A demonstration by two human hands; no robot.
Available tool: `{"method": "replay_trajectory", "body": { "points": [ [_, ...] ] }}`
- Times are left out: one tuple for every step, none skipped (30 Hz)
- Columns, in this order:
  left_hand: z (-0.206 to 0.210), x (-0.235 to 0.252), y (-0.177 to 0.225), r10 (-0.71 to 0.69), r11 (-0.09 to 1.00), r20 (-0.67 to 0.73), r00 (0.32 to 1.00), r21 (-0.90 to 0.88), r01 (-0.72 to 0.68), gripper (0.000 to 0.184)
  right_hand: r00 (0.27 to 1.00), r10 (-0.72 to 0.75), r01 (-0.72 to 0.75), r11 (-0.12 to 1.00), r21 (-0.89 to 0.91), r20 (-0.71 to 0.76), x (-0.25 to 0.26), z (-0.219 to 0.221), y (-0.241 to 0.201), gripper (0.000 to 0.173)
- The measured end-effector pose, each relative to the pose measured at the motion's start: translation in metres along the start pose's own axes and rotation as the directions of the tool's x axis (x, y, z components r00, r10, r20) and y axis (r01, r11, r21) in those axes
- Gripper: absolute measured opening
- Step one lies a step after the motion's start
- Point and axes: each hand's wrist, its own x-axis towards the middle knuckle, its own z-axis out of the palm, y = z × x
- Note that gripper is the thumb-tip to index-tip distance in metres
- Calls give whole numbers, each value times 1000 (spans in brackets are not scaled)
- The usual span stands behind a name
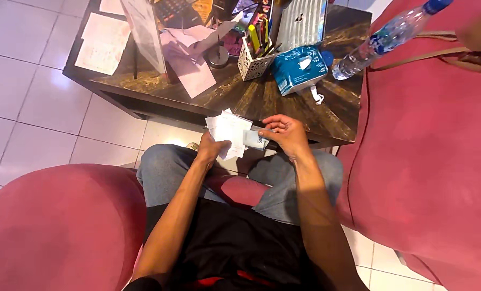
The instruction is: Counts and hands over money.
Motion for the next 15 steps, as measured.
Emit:
{"method": "replay_trajectory", "body": {
  "points": [
    [0, 0, -1, 4, 1000, -2, 1000, 8, -4, 54, 999, 2, -2, 1000, 3, 45, -1, 2, 0, 33],
    [0, 1, -1, 7, 1000, -3, 1000, 21, -7, 55, 996, 6, -6, 1000, -6, 91, -2, 3, 0, 30],
    [-1, 2, -2, 10, 999, -4, 1000, 36, -10, 55, 990, 21, -18, 1000, -19, 136, -3, 5, -1, 26],
    [-2, 2, -2, 12, 999, -2, 1000, 46, -11, 56, 983, 43, -40, 999, -21, 178, -4, 7, -3, 24],
    [-2, 2, -3, 12, 999, -4, 1000, 52, -12, 56, 975, 64, -62, 998, -17, 213, -4, 9, -3, 21],
    [-3, 3, -3, 16, 998, -6, 1000, 54, -16, 56, 967, 76, -77, 997, -5, 242, -5, 10, -4, 20],
    [-3, 3, -3, 22, 998, -7, 1000, 53, -21, 55, 959, 81, -88, 996, 11, 270, -5, 10, -4, 19],
    [-3, 3, -3, 21, 999, -7, 1000, 49, -21, 55, 951, 82, -94, 995, 27, 298, -5, 10, -4, 19],
    [-3, 3, -3, 18, 999, -6, 1000, 45, -18, 55, 942, 84, -103, 994, 40, 326, -6, 9, -4, 19],
    [-3, 3, -3, 18, 999, -5, 1000, 42, -17, 54, 934, 84, -109, 993, 52, 346, -7, 8, -5, 17],
    [-2, 3, -3, 18, 999, -5, 1000, 40, -18, 54, 932, 81, -111, 992, 66, 354, -9, 7, -5, 15],
    [-2, 3, -3, 17, 999, -2, 1000, 38, -17, 54, 933, 70, -104, 992, 77, 354, -13, 6, -4, 12],
    [-2, 3, -4, 15, 999, -3, 1000, 38, -14, 55, 929, 51, -91, 991, 94, 366, -14, 5, -2, 10],
    [-2, 3, -4, 9, 999, -3, 1000, 40, -9, 55, 921, 26, -74, 991, 108, 389, -15, 3, -1, 10],
    [-2, 4, -5, 3, 999, -8, 1000, 44, -3, 55, 910, -2, -54, 991, 122, 414, -14, 2, 0, 10]
  ]
}}
